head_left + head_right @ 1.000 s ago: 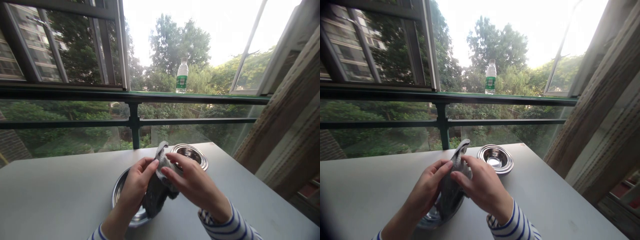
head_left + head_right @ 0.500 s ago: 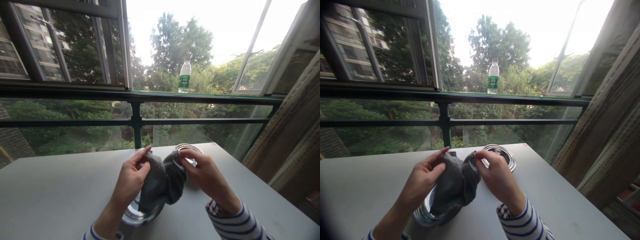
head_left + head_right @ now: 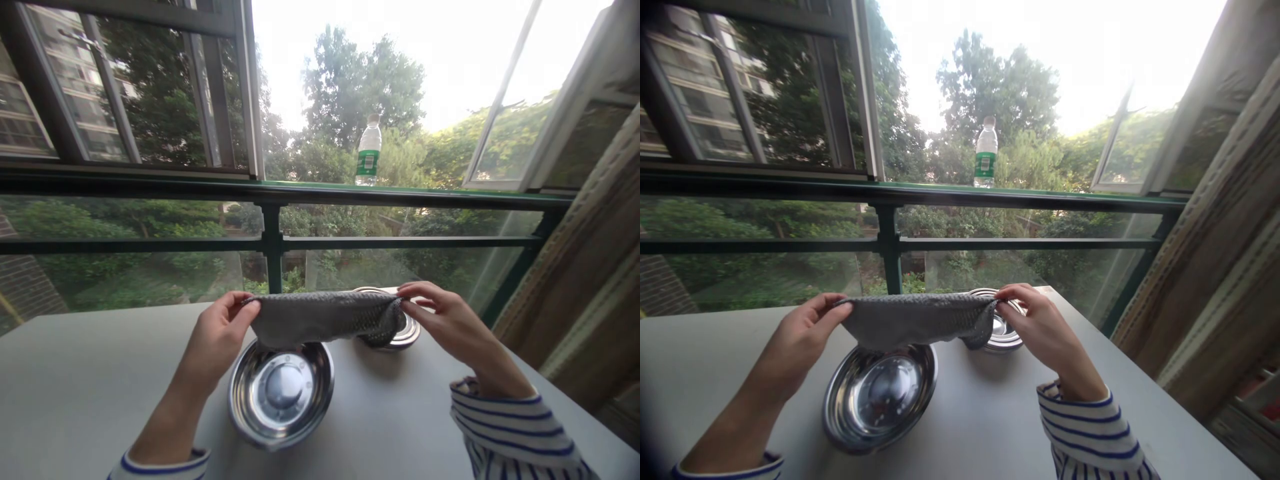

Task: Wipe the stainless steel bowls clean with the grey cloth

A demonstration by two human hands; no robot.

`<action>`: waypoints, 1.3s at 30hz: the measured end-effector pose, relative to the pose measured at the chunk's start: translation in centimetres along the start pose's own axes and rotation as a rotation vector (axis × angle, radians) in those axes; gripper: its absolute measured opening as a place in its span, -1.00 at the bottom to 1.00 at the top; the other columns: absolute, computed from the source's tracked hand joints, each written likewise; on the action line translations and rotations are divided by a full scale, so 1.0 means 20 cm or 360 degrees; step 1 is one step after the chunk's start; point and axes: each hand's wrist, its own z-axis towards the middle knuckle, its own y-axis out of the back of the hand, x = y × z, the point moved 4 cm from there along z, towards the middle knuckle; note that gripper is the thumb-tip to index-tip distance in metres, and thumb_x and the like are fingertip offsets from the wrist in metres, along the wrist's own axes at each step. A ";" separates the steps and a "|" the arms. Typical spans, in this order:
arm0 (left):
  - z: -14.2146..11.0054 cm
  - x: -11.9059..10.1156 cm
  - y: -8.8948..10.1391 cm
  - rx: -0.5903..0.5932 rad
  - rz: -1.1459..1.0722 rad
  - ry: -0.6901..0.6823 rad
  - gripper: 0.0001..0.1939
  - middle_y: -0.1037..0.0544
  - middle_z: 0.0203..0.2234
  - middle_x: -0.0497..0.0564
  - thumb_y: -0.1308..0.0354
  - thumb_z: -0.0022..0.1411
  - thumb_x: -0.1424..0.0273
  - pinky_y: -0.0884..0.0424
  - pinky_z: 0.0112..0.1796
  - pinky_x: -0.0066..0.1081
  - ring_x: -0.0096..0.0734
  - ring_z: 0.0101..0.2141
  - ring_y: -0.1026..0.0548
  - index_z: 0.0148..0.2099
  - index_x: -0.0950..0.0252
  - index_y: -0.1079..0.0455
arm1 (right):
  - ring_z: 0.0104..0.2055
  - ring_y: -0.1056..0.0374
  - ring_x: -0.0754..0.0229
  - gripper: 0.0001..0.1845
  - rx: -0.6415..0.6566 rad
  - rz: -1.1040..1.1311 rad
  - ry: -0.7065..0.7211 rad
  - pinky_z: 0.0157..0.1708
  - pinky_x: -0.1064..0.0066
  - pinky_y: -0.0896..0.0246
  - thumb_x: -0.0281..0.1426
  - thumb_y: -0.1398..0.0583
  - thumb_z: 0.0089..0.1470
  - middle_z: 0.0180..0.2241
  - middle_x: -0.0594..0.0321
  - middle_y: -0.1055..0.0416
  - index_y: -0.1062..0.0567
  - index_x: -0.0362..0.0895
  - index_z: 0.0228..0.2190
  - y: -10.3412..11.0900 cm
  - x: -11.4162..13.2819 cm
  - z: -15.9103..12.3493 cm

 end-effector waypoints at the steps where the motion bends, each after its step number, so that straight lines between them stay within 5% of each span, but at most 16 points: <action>1: 0.00 0.01 -0.01 0.0021 -0.0061 0.0041 -0.71 -0.53 -0.48 -0.01 -0.25 -0.07 0.23 -0.37 -0.38 -0.45 -0.31 -0.39 -0.48 -0.33 0.31 -0.39 | -0.17 -0.37 0.07 -0.78 0.0017 0.0025 0.0005 -0.23 0.29 -0.31 -0.23 -0.17 -0.01 -0.20 0.11 -0.45 -0.50 -0.11 -0.40 0.00 0.00 0.00; 4: -0.01 0.04 -0.04 0.0030 -0.0109 0.0134 -0.68 -0.49 -0.60 -0.08 -0.25 -0.05 0.20 -0.32 -0.55 -0.49 -0.40 -0.55 -0.44 -0.31 0.29 -0.33 | -0.28 -0.40 0.12 -0.77 0.0090 0.0146 -0.0072 -0.34 0.34 -0.32 -0.22 -0.15 0.01 -0.33 0.14 -0.48 -0.45 -0.13 -0.38 -0.04 0.01 0.00; 9: -0.08 0.05 -0.18 0.0229 -0.0286 0.0258 -0.76 -0.47 -0.64 -0.11 -0.18 0.05 0.23 -0.32 -0.57 -0.48 -0.44 -0.63 -0.42 -0.32 0.27 -0.28 | -0.44 -0.39 0.19 -0.83 -0.0125 0.0100 -0.0057 -0.48 0.42 -0.29 -0.30 -0.15 0.02 -0.47 0.23 -0.46 -0.44 -0.12 -0.34 -0.13 0.14 -0.04; 16: -0.20 0.00 -0.31 0.0632 -0.0680 0.0325 -0.66 -0.56 -0.37 0.04 -0.17 0.07 0.18 -0.39 -0.32 -0.43 -0.35 -0.36 -0.52 -0.18 0.29 -0.31 | -0.22 -0.38 0.15 -0.82 0.0214 0.0179 0.0515 -0.21 0.33 -0.29 -0.43 -0.15 0.05 -0.27 0.19 -0.47 -0.44 -0.09 -0.24 -0.37 0.37 -0.14; 21: -0.19 0.00 -0.31 0.0600 -0.0832 0.0333 -0.53 -0.55 -0.26 0.09 -0.31 -0.06 0.34 -0.39 -0.25 -0.40 -0.30 -0.28 -0.52 -0.08 0.31 -0.30 | -0.02 -0.29 0.16 -0.59 0.0542 0.0243 0.0969 -0.02 0.29 -0.21 -0.55 -0.10 0.07 -0.06 0.14 -0.39 -0.36 -0.07 -0.03 -0.42 0.44 -0.19; 23: -0.18 0.01 -0.30 0.0537 -0.0839 0.0370 -0.59 -0.56 -0.28 0.06 -0.28 -0.04 0.41 -0.40 -0.30 -0.44 -0.33 -0.31 -0.52 -0.10 0.31 -0.32 | 0.00 -0.28 0.17 -0.63 0.0405 0.0253 0.0907 0.01 0.29 -0.19 -0.56 -0.07 0.08 -0.05 0.15 -0.39 -0.39 -0.06 -0.07 -0.40 0.41 -0.17; 27: -0.16 0.03 -0.28 0.0473 -0.0950 0.0465 -0.63 -0.56 -0.36 0.02 -0.19 0.01 0.47 -0.39 -0.44 -0.51 -0.39 -0.42 -0.52 -0.07 0.32 -0.33 | 0.13 -0.17 0.09 -0.50 -0.0051 0.0336 0.0297 0.06 0.17 -0.13 -0.36 -0.15 0.08 0.08 0.09 -0.25 -0.23 -0.04 0.07 -0.36 0.27 -0.11; 29: -0.17 0.04 -0.28 0.0553 -0.0977 0.0486 -0.63 -0.56 -0.38 0.03 -0.16 0.02 0.47 -0.39 -0.43 -0.50 -0.40 -0.44 -0.51 -0.06 0.34 -0.33 | 0.07 -0.24 0.07 -0.39 0.0139 0.0576 0.0058 -0.02 0.19 -0.23 -0.27 -0.16 0.07 0.06 0.05 -0.28 -0.13 -0.06 0.13 -0.39 0.21 -0.09; 32: -0.18 0.04 -0.28 0.0719 -0.0866 0.0482 -0.64 -0.55 -0.35 0.06 -0.18 0.03 0.45 -0.38 -0.38 -0.46 -0.37 -0.41 -0.51 -0.07 0.35 -0.31 | -0.16 -0.40 0.14 -0.62 0.0375 0.0749 -0.0001 -0.23 0.35 -0.35 -0.30 -0.10 0.11 -0.16 0.13 -0.46 -0.34 -0.09 -0.02 -0.43 0.20 -0.08; 36: -0.17 0.07 -0.30 0.0850 -0.0501 0.0396 -0.58 -0.55 -0.37 0.05 -0.29 -0.06 0.44 -0.37 -0.36 -0.43 -0.31 -0.37 -0.50 -0.11 0.33 -0.31 | -0.19 -0.37 0.19 -0.77 0.0039 0.0341 0.0301 -0.20 0.38 -0.30 -0.44 -0.11 0.09 -0.22 0.21 -0.46 -0.45 -0.07 -0.18 -0.36 0.26 -0.08; 39: -0.14 0.09 -0.29 0.0623 -0.0347 0.0303 -0.75 -0.54 -0.45 0.01 -0.26 -0.03 0.39 -0.34 -0.38 -0.50 -0.39 -0.39 -0.47 -0.26 0.36 -0.38 | -0.17 -0.34 0.18 -0.73 0.0053 0.0083 0.0753 -0.16 0.33 -0.28 -0.51 -0.08 0.11 -0.20 0.20 -0.46 -0.42 -0.08 -0.14 -0.36 0.34 -0.12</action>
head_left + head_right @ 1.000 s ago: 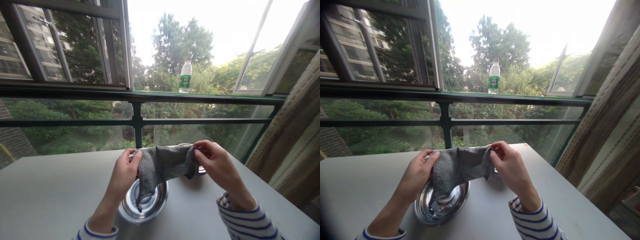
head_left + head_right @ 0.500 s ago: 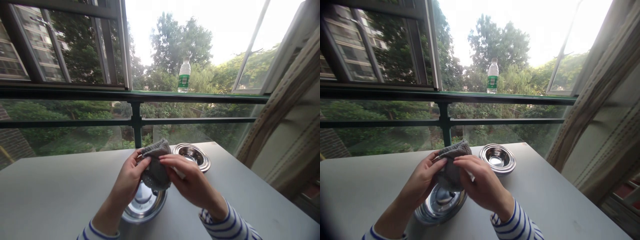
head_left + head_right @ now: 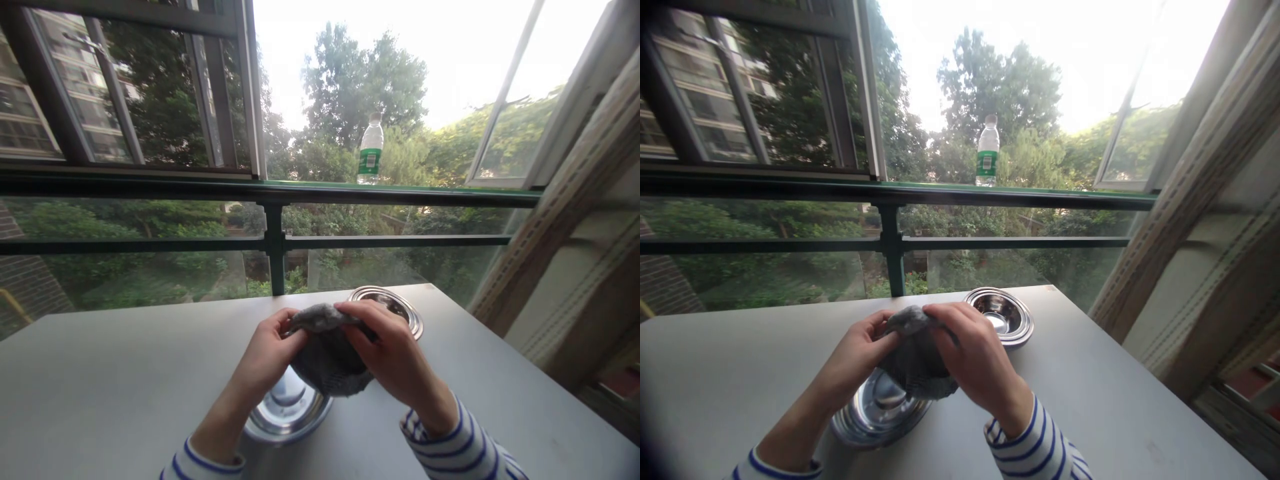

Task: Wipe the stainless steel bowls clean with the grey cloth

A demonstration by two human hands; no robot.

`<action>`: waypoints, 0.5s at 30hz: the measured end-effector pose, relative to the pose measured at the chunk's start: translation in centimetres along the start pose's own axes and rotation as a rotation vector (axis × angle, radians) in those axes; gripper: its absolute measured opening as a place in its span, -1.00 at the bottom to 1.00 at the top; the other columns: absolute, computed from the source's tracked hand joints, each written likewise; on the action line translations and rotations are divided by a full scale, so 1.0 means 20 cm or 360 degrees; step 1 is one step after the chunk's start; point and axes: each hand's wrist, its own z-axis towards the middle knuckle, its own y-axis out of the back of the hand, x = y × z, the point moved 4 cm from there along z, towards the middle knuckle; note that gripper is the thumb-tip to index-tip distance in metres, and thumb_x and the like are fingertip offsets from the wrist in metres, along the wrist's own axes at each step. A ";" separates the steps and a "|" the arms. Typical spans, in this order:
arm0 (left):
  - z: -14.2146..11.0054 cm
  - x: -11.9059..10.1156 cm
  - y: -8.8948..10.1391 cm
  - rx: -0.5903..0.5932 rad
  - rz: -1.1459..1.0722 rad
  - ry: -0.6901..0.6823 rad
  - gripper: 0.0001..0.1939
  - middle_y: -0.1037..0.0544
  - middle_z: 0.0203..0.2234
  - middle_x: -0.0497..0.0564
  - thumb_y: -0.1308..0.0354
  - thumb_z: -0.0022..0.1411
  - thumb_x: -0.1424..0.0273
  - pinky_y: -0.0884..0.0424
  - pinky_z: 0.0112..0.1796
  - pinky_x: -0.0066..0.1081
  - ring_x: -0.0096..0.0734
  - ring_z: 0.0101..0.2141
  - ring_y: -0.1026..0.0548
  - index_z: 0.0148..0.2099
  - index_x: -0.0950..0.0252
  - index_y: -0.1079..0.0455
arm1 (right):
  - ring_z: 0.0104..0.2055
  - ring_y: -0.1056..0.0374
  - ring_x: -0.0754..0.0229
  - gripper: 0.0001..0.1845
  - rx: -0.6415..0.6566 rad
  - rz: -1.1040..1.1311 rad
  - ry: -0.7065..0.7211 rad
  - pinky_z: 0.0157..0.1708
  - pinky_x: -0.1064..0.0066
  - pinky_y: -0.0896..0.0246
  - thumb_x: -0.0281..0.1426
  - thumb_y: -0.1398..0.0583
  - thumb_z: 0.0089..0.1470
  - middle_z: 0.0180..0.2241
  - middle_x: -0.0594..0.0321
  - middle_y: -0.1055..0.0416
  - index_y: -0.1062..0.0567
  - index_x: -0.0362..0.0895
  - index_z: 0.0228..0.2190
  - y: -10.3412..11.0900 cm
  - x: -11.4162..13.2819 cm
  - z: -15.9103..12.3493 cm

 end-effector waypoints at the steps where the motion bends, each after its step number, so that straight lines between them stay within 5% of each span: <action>1: 0.00 0.00 0.01 -0.0084 -0.0042 -0.0022 -0.79 -0.53 -0.47 -0.01 -0.24 -0.01 0.38 -0.33 -0.40 -0.52 -0.41 -0.41 -0.46 -0.30 0.35 -0.39 | -0.16 -0.32 0.18 -0.70 0.0076 -0.0057 0.0152 -0.15 0.31 -0.28 -0.53 -0.06 0.12 -0.17 0.18 -0.45 -0.41 -0.09 -0.11 -0.02 0.03 0.00; 6: 0.00 -0.01 0.00 -0.0094 -0.0678 0.0015 -0.83 -0.51 -0.46 -0.04 -0.13 0.06 0.38 -0.34 -0.46 -0.53 -0.46 -0.45 -0.47 -0.26 0.31 -0.36 | 0.02 -0.19 0.03 -0.57 0.0415 -0.0360 0.0465 -0.04 0.13 -0.20 -0.49 -0.08 0.09 0.04 0.14 -0.32 -0.31 -0.13 0.02 -0.14 0.10 -0.03; 9: -0.01 -0.03 0.01 -0.0088 -0.0640 -0.0014 -0.75 -0.53 -0.37 0.00 -0.21 0.03 0.39 -0.37 -0.41 -0.52 -0.44 -0.40 -0.49 -0.20 0.31 -0.36 | 0.07 -0.17 0.03 -0.54 0.0487 -0.0368 0.0460 0.00 0.14 -0.17 -0.47 -0.11 0.06 0.06 0.13 -0.30 -0.30 -0.13 0.03 -0.16 0.09 -0.04; 13: -0.01 -0.03 -0.01 -0.0033 -0.0530 0.0015 -0.71 -0.54 -0.33 0.05 -0.24 0.01 0.42 -0.40 -0.38 -0.49 -0.39 -0.37 -0.51 -0.17 0.35 -0.38 | 0.15 -0.11 0.05 -0.50 0.0210 -0.0306 0.0205 0.07 0.14 -0.10 -0.38 -0.11 0.11 0.13 0.09 -0.20 -0.22 -0.11 0.09 -0.08 0.02 -0.03; 15: -0.02 -0.03 -0.03 0.0053 -0.0557 0.0056 -0.69 -0.55 -0.34 0.06 -0.23 0.02 0.41 -0.40 -0.41 -0.48 -0.38 -0.39 -0.51 -0.14 0.35 -0.39 | 0.13 -0.15 0.02 -0.37 0.0259 -0.0194 -0.0032 0.03 0.15 -0.15 -0.32 -0.13 0.10 0.14 0.03 -0.18 -0.09 -0.12 0.17 -0.07 -0.03 -0.03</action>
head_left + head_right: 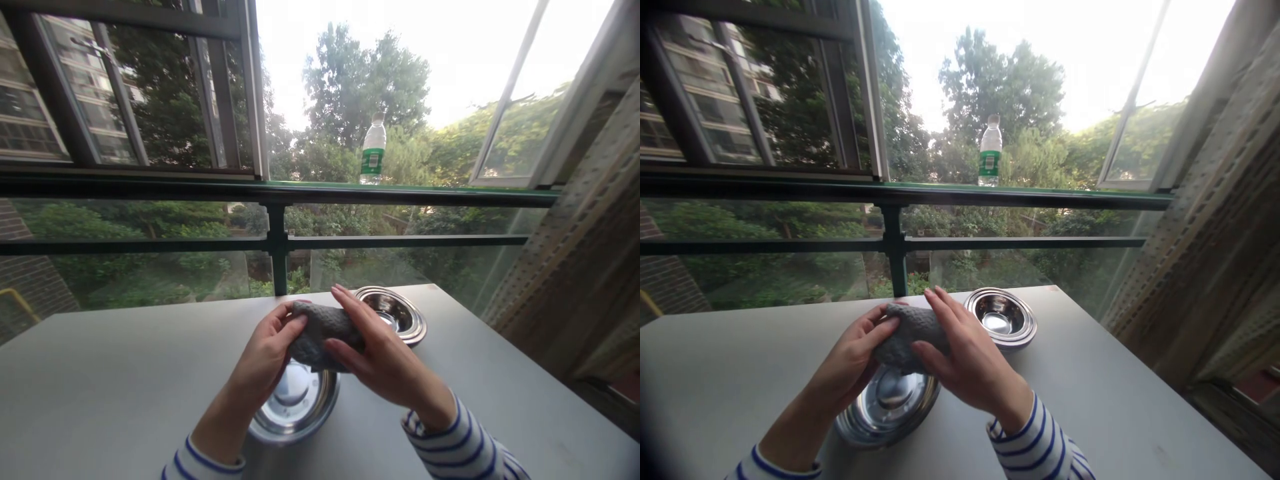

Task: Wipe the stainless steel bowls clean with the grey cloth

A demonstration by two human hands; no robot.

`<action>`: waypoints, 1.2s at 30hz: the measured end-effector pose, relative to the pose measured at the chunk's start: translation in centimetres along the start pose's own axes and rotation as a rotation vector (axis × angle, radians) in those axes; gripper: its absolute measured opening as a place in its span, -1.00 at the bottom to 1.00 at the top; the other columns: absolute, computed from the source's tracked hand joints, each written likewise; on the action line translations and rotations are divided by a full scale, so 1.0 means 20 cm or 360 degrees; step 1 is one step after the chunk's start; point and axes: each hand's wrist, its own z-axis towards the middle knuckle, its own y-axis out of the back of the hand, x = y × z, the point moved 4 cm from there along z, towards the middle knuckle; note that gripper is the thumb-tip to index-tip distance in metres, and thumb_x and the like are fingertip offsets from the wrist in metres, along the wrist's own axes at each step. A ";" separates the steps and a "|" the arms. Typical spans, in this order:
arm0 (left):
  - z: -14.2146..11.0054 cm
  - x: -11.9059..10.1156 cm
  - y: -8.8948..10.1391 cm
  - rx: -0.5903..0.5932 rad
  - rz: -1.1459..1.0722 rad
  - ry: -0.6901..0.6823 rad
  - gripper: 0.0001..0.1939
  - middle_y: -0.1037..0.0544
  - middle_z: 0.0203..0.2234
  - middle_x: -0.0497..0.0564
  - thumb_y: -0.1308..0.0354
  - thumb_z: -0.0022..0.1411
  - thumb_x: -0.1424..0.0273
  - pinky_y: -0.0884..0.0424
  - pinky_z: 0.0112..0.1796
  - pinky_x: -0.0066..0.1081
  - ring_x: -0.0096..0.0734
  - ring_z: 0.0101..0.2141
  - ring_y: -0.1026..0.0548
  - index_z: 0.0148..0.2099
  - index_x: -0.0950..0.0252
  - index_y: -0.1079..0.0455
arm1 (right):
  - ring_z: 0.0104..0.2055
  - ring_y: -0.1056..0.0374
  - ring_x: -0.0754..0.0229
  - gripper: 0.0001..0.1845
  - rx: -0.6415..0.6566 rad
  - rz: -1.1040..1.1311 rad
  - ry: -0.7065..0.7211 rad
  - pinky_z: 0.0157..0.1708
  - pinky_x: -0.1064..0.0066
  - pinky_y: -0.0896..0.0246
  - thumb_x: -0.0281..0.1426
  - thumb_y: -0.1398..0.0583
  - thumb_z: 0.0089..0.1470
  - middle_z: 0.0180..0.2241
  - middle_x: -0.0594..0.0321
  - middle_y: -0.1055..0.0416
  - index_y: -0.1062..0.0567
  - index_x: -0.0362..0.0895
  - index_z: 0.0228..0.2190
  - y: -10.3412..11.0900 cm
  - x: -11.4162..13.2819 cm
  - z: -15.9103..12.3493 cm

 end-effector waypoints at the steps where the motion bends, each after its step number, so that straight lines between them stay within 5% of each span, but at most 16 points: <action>1: 0.00 0.00 0.00 0.0017 -0.0004 0.0001 -0.69 -0.56 -0.35 0.05 -0.24 0.02 0.41 -0.40 -0.41 -0.48 -0.38 -0.40 -0.51 -0.13 0.35 -0.40 | 0.08 -0.22 0.03 -0.35 0.0082 0.0096 -0.0091 -0.01 0.19 -0.20 -0.30 -0.14 0.09 0.10 0.03 -0.24 -0.07 -0.13 0.18 -0.01 -0.02 0.00; 7: 0.02 -0.02 0.07 -0.0150 0.0100 -0.0131 -0.71 -0.58 -0.44 -0.02 -0.28 -0.01 0.38 -0.39 -0.39 -0.53 -0.49 -0.47 -0.50 -0.18 0.31 -0.47 | -0.30 -0.39 0.20 -0.78 0.0236 0.0430 -0.0336 -0.29 0.42 -0.27 -0.33 -0.12 0.11 -0.32 0.25 -0.49 -0.46 -0.10 -0.20 -0.02 -0.06 0.02; 13: 0.01 0.00 0.01 -0.0033 0.0354 -0.0187 -0.77 -0.61 -0.42 0.01 -0.27 0.00 0.33 -0.40 -0.36 -0.52 -0.45 -0.42 -0.50 -0.25 0.31 -0.54 | -0.07 -0.32 0.13 -0.44 0.0362 0.0808 -0.0454 -0.11 0.34 -0.23 -0.30 -0.19 0.03 -0.04 0.15 -0.38 -0.24 -0.10 0.07 -0.03 -0.06 0.00; 18: 0.00 -0.01 0.04 -0.0225 0.0597 -0.0281 -0.66 -0.60 -0.30 0.07 -0.28 -0.03 0.27 -0.43 -0.35 -0.48 -0.35 -0.34 -0.52 -0.18 0.31 -0.50 | -0.11 -0.34 0.17 -0.62 0.0172 0.0949 -0.0467 -0.10 0.37 -0.21 -0.44 -0.14 0.03 -0.13 0.23 -0.43 -0.39 -0.09 -0.06 -0.04 -0.07 0.01; 21: 0.00 -0.04 0.09 -0.0285 0.0730 -0.0284 -0.59 -0.56 -0.18 0.13 -0.24 0.01 0.21 -0.44 -0.31 -0.41 -0.27 -0.25 -0.52 -0.11 0.31 -0.45 | -0.18 -0.36 0.18 -0.70 0.0087 0.1024 -0.0660 -0.20 0.40 -0.25 -0.41 -0.14 0.03 -0.22 0.25 -0.45 -0.39 -0.10 -0.13 -0.05 -0.11 -0.04; 27: -0.06 -0.04 0.06 0.0107 0.1432 -0.0223 -0.62 -0.56 -0.17 0.10 -0.10 0.12 0.18 -0.39 -0.15 -0.33 -0.24 -0.19 -0.51 -0.08 0.28 -0.45 | -0.38 -0.41 0.17 -0.68 -0.0161 0.1459 -0.1089 -0.39 0.36 -0.33 -0.27 -0.15 0.03 -0.39 0.28 -0.44 -0.28 -0.10 -0.16 -0.11 -0.20 -0.21; 29: -0.11 0.00 0.05 0.0256 0.1798 -0.0250 -0.67 -0.56 -0.17 0.07 -0.07 0.15 0.21 -0.36 -0.11 -0.30 -0.22 -0.16 -0.49 -0.10 0.25 -0.47 | -0.37 -0.43 0.14 -0.64 -0.0257 0.1399 -0.1087 -0.36 0.29 -0.36 -0.27 -0.13 0.05 -0.35 0.24 -0.46 -0.25 -0.09 -0.11 -0.12 -0.22 -0.26; 33: -0.21 0.12 0.06 0.0430 0.2363 -0.0282 -0.67 -0.55 -0.14 0.14 -0.03 0.17 0.30 -0.34 -0.10 -0.20 -0.12 -0.14 -0.48 -0.07 0.27 -0.46 | -0.05 -0.34 0.06 -0.56 -0.0351 0.0659 -0.0803 -0.03 0.17 -0.22 -0.38 -0.10 0.05 -0.09 0.15 -0.42 -0.30 -0.09 0.01 -0.09 -0.22 -0.31; 36: -0.28 0.21 0.08 0.0553 0.2608 -0.0308 -0.70 -0.56 -0.22 0.16 -0.04 0.16 0.34 -0.39 -0.17 -0.18 -0.10 -0.19 -0.50 -0.08 0.29 -0.45 | 0.02 -0.30 0.06 -0.54 -0.0333 0.0368 -0.0677 0.04 0.18 -0.15 -0.43 -0.06 0.07 -0.03 0.14 -0.39 -0.31 -0.11 0.04 -0.07 -0.20 -0.32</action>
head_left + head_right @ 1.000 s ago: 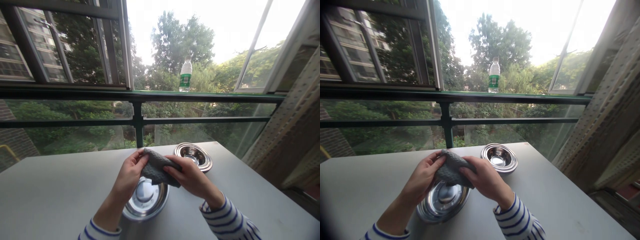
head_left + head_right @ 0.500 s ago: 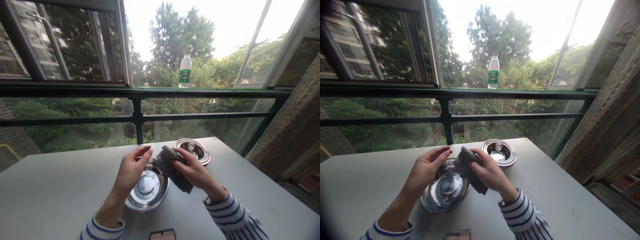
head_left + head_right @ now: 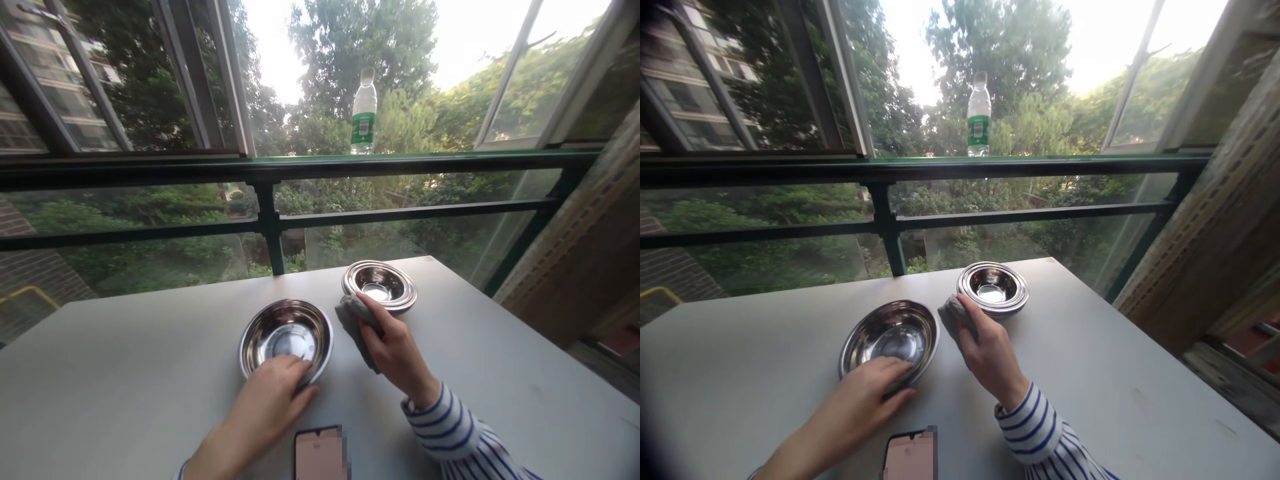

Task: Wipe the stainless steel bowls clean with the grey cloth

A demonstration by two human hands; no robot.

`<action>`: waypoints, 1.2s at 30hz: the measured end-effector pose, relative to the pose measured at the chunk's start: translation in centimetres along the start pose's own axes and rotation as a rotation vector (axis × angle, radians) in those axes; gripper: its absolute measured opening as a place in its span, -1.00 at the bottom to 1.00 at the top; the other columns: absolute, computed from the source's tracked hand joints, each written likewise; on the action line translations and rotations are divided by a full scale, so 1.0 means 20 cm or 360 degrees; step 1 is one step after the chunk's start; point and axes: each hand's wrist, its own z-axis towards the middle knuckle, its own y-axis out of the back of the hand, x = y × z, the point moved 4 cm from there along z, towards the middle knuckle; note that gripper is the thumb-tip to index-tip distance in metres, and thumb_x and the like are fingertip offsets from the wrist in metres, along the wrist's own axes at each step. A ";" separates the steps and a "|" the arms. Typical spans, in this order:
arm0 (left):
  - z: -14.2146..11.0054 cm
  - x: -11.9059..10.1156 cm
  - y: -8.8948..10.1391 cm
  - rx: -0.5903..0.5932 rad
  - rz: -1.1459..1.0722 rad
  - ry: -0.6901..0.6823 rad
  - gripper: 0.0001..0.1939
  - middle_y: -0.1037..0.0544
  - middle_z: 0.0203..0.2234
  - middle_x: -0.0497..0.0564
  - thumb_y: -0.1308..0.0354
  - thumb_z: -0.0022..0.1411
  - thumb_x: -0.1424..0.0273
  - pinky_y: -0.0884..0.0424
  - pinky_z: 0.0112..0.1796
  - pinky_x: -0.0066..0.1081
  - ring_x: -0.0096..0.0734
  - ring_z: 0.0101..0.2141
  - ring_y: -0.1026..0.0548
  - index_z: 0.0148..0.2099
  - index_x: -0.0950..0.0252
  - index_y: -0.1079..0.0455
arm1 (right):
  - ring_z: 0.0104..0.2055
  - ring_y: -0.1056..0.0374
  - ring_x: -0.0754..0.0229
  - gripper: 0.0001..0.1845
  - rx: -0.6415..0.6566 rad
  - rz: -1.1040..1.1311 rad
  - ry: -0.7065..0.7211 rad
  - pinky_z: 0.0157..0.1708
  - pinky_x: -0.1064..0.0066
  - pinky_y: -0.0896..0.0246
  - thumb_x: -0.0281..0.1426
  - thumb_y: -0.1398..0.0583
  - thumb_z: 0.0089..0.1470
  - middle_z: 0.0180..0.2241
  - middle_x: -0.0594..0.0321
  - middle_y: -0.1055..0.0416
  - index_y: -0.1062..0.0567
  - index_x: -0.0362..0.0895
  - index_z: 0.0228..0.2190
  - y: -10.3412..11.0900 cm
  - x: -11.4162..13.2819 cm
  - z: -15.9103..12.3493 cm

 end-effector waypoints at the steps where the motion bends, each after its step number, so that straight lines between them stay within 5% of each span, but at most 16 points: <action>1: -0.01 0.00 -0.02 0.0001 0.0057 -0.0022 -0.70 -0.57 -0.23 0.16 -0.04 0.16 0.35 -0.40 -0.18 -0.19 -0.11 -0.20 -0.50 -0.09 0.29 -0.45 | 0.01 -0.31 0.06 -0.54 -0.0005 -0.0027 0.0014 0.03 0.19 -0.17 -0.43 -0.05 0.07 -0.03 0.13 -0.39 -0.31 -0.11 0.05 0.00 0.00 0.00; 10: -0.05 -0.01 -0.07 -0.0291 0.0434 -0.0385 -0.75 -0.59 -0.33 0.15 0.03 0.22 0.48 -0.46 -0.31 -0.27 -0.21 -0.33 -0.54 -0.16 0.36 -0.45 | -0.03 -0.34 0.09 -0.53 -0.0015 -0.0032 -0.0094 0.00 0.22 -0.20 -0.42 -0.05 0.08 -0.06 0.14 -0.42 -0.30 -0.12 0.05 -0.01 -0.02 -0.01; 17: -0.05 -0.03 0.00 -0.0517 0.0594 -0.0519 -0.74 -0.60 -0.42 0.13 0.05 0.22 0.51 -0.44 -0.37 -0.29 -0.23 -0.42 -0.54 -0.18 0.39 -0.46 | -0.05 -0.34 0.07 -0.55 -0.0019 0.0361 -0.0314 -0.02 0.17 -0.24 -0.35 -0.10 0.02 -0.09 0.15 -0.42 -0.35 -0.14 -0.01 -0.05 -0.07 0.01; 27: 0.02 0.13 0.22 -0.0582 -0.0067 0.0111 -0.70 -0.60 -0.26 0.11 -0.01 0.19 0.29 -0.35 -0.24 -0.35 -0.17 -0.26 -0.53 -0.15 0.24 -0.50 | -0.35 -0.47 0.06 -0.59 0.0053 0.1425 -0.1029 -0.39 0.27 -0.40 -0.33 -0.20 -0.08 -0.31 0.16 -0.49 -0.36 -0.16 -0.14 -0.09 -0.04 -0.01; 36: 0.06 0.18 0.36 -0.0745 -0.0656 0.0370 -0.74 -0.61 -0.46 -0.03 -0.10 0.13 0.22 -0.29 -0.37 -0.53 -0.32 -0.40 -0.50 -0.26 0.22 -0.55 | -0.33 -0.48 0.04 -0.69 0.0038 0.1763 -0.1264 -0.30 0.19 -0.40 -0.28 -0.06 0.05 -0.35 0.08 -0.53 -0.43 -0.21 -0.23 -0.13 -0.07 -0.02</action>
